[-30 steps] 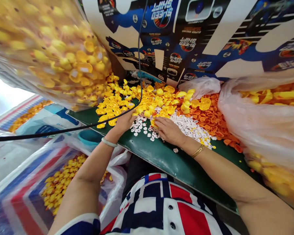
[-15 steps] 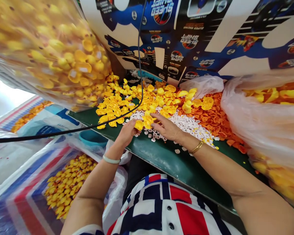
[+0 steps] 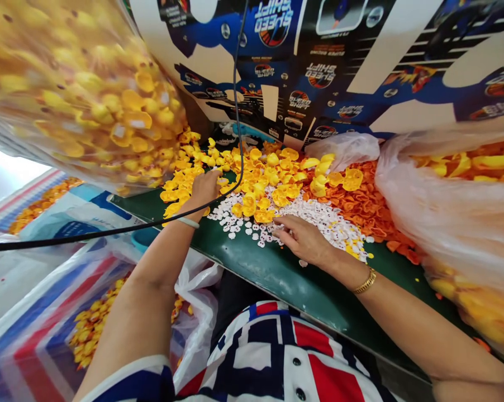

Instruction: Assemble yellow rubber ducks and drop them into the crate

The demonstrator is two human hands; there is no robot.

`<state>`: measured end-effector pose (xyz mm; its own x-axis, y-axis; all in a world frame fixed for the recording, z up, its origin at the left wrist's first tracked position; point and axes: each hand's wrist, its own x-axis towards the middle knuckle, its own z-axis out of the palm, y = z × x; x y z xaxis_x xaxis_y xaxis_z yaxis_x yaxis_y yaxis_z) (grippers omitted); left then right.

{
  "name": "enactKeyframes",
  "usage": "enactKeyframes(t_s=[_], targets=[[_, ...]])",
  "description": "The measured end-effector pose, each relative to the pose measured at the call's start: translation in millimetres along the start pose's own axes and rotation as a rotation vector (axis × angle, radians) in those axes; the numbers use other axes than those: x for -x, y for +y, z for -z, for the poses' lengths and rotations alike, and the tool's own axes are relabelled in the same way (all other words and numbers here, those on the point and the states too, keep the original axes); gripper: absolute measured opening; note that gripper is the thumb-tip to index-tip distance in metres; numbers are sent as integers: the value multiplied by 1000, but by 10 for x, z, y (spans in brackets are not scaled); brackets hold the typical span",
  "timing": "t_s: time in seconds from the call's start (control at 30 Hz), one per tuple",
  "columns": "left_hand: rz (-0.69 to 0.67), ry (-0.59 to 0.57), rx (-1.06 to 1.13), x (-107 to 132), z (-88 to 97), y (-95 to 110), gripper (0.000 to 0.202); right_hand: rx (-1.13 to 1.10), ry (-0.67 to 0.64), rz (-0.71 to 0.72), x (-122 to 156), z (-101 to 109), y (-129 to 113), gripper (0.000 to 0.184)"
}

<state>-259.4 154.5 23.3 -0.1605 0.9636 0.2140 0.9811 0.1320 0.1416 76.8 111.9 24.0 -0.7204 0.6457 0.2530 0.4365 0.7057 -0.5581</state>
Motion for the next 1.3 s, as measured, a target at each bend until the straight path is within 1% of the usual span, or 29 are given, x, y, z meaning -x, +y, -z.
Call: enactKeyframes(t_s=[0.07,0.13,0.17,0.23,0.27,0.33,0.4,0.43,0.47,0.5,0.57,0.6,0.63,0.67,0.7,0.73,0.77,0.8,0.83,0.9,0.97,1.0,1.07,1.1,1.17,1.23,1.3], targets=[[30,58,52,18,8,26,40,-48,17,-15,20,12,-13,27],[30,153,134,129,61,117,40,-163,54,-65,11,0,-23,29],[10,203,187,220,94,189,39,-249,72,-103,0,-20,-30,33],[-86,275,310,469,149,384,36,-480,88,-203,-28,-84,-59,45],[-154,288,377,620,159,499,33,-613,94,-258,-40,-122,-80,52],[-275,267,508,954,129,734,27,-864,95,-352,-44,-189,-125,61],[-355,195,611,1288,38,938,22,-1016,85,-407,0,-219,-154,58],[-365,176,661,1440,-24,1019,21,-1056,87,-427,47,-216,-160,53],[-351,186,720,1574,-90,1089,22,-1087,91,-447,110,-203,-161,47],[-308,235,796,1685,-157,1151,26,-1119,103,-471,186,-186,-161,41],[-146,358,1024,1825,-271,1278,45,-1198,157,-526,364,-160,-173,35],[-48,371,1189,1853,-309,1353,53,-1238,190,-544,454,-163,-191,35],[49,314,1378,1858,-332,1437,58,-1268,220,-548,538,-180,-217,35],[142,192,1570,1844,-340,1530,60,-1279,245,-539,614,-208,-251,35],[228,24,1741,1816,-336,1625,60,-1270,258,-518,680,-242,-285,35],[302,-151,1871,1781,-324,1716,59,-1241,261,-489,739,-272,-314,34],[361,-295,1954,1744,-308,1796,58,-1187,252,-457,793,-288,-328,32],[401,-380,2004,1709,-293,1859,55,-1103,233,-424,845,-277,-318,30],[420,-404,2036,1680,-282,1902,51,-984,217,-388,899,-233,-277,28],[425,-362,2074,1642,-272,1925,43,-645,201,-325,1019,-39,-90,23],[434,-351,2071,1630,-275,1895,39,-199,279,-297,1148,258,219,21],[441,-379,2060,1631,-278,1875,38,7,287,-326,1205,416,397,22],[444,-473,2037,1638,-282,1855,37,337,262,-448,1283,689,740,28],[437,-520,2027,1641,-281,1858,37,452,210,-481,1300,786,884,31],[423,-582,2001,1647,-273,1884,38,596,118,-485,1292,892,1091,35],[425,-597,1959,1656,-260,1909,42,649,54,-478,1258,905,1197,35],[428,-592,1932,1673,-249,1910,44,641,32,-477,1240,876,1238,30]])
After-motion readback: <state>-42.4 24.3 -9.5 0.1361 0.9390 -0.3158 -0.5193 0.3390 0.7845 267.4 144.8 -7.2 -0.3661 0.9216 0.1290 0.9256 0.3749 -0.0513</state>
